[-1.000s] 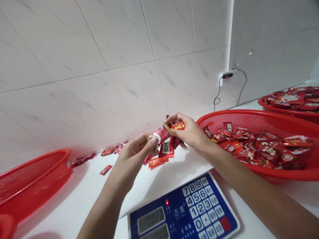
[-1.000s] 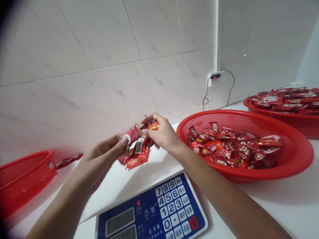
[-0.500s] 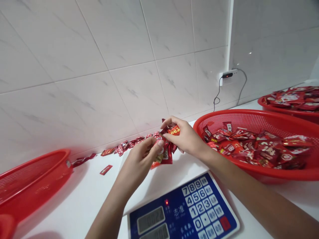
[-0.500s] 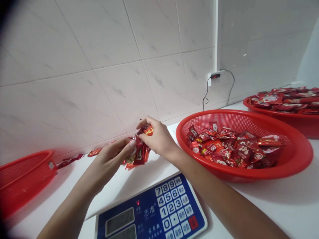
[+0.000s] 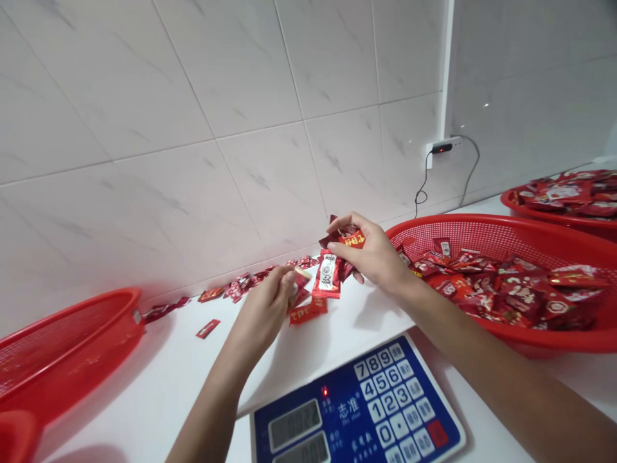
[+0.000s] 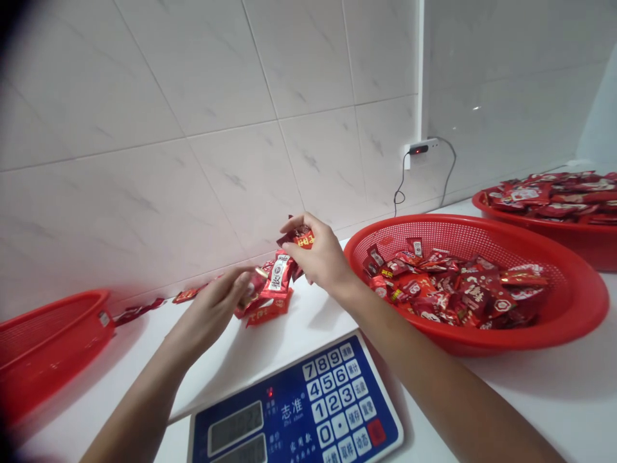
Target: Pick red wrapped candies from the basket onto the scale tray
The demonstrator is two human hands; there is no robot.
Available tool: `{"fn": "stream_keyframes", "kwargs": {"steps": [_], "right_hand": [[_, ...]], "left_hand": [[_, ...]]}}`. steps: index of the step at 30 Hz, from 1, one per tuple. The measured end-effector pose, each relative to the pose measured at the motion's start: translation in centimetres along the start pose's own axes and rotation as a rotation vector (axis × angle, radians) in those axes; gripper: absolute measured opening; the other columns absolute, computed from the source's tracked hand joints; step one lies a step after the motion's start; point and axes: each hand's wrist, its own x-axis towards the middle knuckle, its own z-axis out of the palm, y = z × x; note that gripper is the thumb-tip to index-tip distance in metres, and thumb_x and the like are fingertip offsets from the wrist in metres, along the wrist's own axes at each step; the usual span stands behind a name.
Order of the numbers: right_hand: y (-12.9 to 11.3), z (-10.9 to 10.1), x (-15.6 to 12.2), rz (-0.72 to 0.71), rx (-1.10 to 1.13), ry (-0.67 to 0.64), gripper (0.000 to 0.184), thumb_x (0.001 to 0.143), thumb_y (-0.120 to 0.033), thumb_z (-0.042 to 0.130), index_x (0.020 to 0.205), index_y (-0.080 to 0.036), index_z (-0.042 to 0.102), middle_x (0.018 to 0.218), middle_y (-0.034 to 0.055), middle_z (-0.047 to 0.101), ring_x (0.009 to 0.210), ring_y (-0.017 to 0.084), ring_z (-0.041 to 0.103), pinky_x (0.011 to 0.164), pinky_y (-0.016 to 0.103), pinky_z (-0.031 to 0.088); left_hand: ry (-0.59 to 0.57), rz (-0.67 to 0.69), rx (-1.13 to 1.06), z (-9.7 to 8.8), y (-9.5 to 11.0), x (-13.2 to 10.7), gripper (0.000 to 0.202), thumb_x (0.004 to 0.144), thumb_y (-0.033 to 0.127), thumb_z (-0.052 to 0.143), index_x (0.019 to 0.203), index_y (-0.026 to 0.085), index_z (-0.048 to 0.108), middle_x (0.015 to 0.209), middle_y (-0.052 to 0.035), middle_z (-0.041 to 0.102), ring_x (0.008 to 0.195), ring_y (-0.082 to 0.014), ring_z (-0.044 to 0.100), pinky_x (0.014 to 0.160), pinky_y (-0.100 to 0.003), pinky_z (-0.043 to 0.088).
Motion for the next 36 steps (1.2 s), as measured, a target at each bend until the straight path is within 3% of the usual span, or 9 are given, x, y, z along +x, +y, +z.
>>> {"fn": "stream_keyframes", "kwargs": {"steps": [5,8,12,16,20,25,31,34,36], "right_hand": [[0.0,0.1,0.0,0.001,0.047,-0.022,0.015,0.079,-0.016,0.063,0.091,-0.02,0.055,0.088,0.0016,0.065,0.04,0.005,0.048,0.027,0.019,0.031],[0.0,0.3,-0.2,-0.01,0.097,-0.046,0.017,0.078,-0.017,0.065,0.091,-0.021,0.055,0.089,0.0007,0.064,0.043,0.005,0.049,0.027,0.018,0.032],[-0.1,0.6,-0.5,-0.015,0.135,-0.076,0.017,0.078,-0.019,0.066,0.091,-0.021,0.056,0.088,-0.0012,0.063,0.044,0.004,0.048,0.028,0.017,0.034],[-0.1,1.0,-0.7,-0.043,0.086,-0.094,0.017,0.078,-0.018,0.065,0.092,-0.022,0.056,0.091,-0.0005,0.064,0.051,0.006,0.053,0.032,0.016,0.034],[0.0,1.2,-0.8,-0.082,0.074,-0.082,0.013,0.079,-0.02,0.063,0.091,-0.022,0.058,0.094,0.0009,0.064,0.061,0.008,0.059,0.036,0.014,0.036],[-0.1,0.6,-0.5,-0.034,0.139,-0.033,0.013,0.079,-0.018,0.061,0.091,-0.022,0.057,0.093,-0.0004,0.063,0.045,0.005,0.051,0.027,0.016,0.031],[-0.1,0.2,-0.2,-0.026,0.118,0.009,0.015,0.076,-0.016,0.062,0.09,-0.021,0.058,0.099,0.001,0.064,0.041,0.002,0.046,0.025,0.016,0.029],[-0.1,0.1,-0.2,-0.005,0.104,0.005,0.015,0.077,-0.015,0.061,0.09,-0.021,0.057,0.093,0.0011,0.064,0.041,0.003,0.046,0.026,0.016,0.029],[-0.1,0.1,-0.2,0.002,0.099,-0.004,0.015,0.077,-0.015,0.061,0.09,-0.021,0.058,0.093,0.0012,0.064,0.042,0.003,0.046,0.026,0.016,0.03]], "left_hand": [[0.052,0.096,0.102,-0.6,1.5,-0.8,0.043,0.09,0.054,0.04,0.09,0.021,0.067,0.091,-0.0091,0.07,0.091,-0.0294,0.062,0.074,-0.037,0.044],[-0.045,0.088,-0.14,-0.8,2.6,-1.4,0.043,0.088,0.059,0.046,0.089,0.021,0.066,0.083,-0.0053,0.069,0.082,-0.0244,0.062,0.069,-0.032,0.045],[-0.134,0.007,-0.459,-0.2,2.6,-1.5,0.037,0.076,0.05,0.072,0.092,0.018,0.063,0.084,-0.0046,0.067,0.081,-0.0199,0.062,0.069,-0.029,0.047],[-0.214,-0.059,-0.601,0.5,2.3,-1.3,0.038,0.081,0.051,0.067,0.096,0.017,0.058,0.071,-0.0017,0.06,0.066,-0.0152,0.055,0.057,-0.025,0.04],[-0.169,-0.003,-0.562,0.6,2.2,-1.1,0.039,0.077,0.051,0.071,0.089,0.017,0.056,0.069,-0.0003,0.057,0.062,-0.0131,0.051,0.054,-0.024,0.037],[-0.026,0.073,-0.568,0.3,1.8,-1.2,0.033,0.078,0.045,0.072,0.087,0.02,0.053,0.072,0.0012,0.056,0.07,-0.0143,0.055,0.062,-0.026,0.045],[-0.034,0.083,-0.52,-0.1,1.4,-0.9,0.028,0.079,0.043,0.071,0.092,0.022,0.058,0.073,0.0007,0.061,0.076,-0.0185,0.063,0.071,-0.031,0.05],[-0.081,0.121,-0.38,-0.6,1.2,-0.7,0.024,0.075,0.041,0.074,0.089,0.023,0.067,0.092,-0.0042,0.068,0.092,-0.0232,0.065,0.083,-0.036,0.05],[-0.026,0.165,-0.189,-0.9,1.1,-0.5,0.02,0.074,0.042,0.074,0.083,0.025,0.072,0.095,-0.0042,0.067,0.094,-0.0238,0.063,0.082,-0.036,0.048]]}}
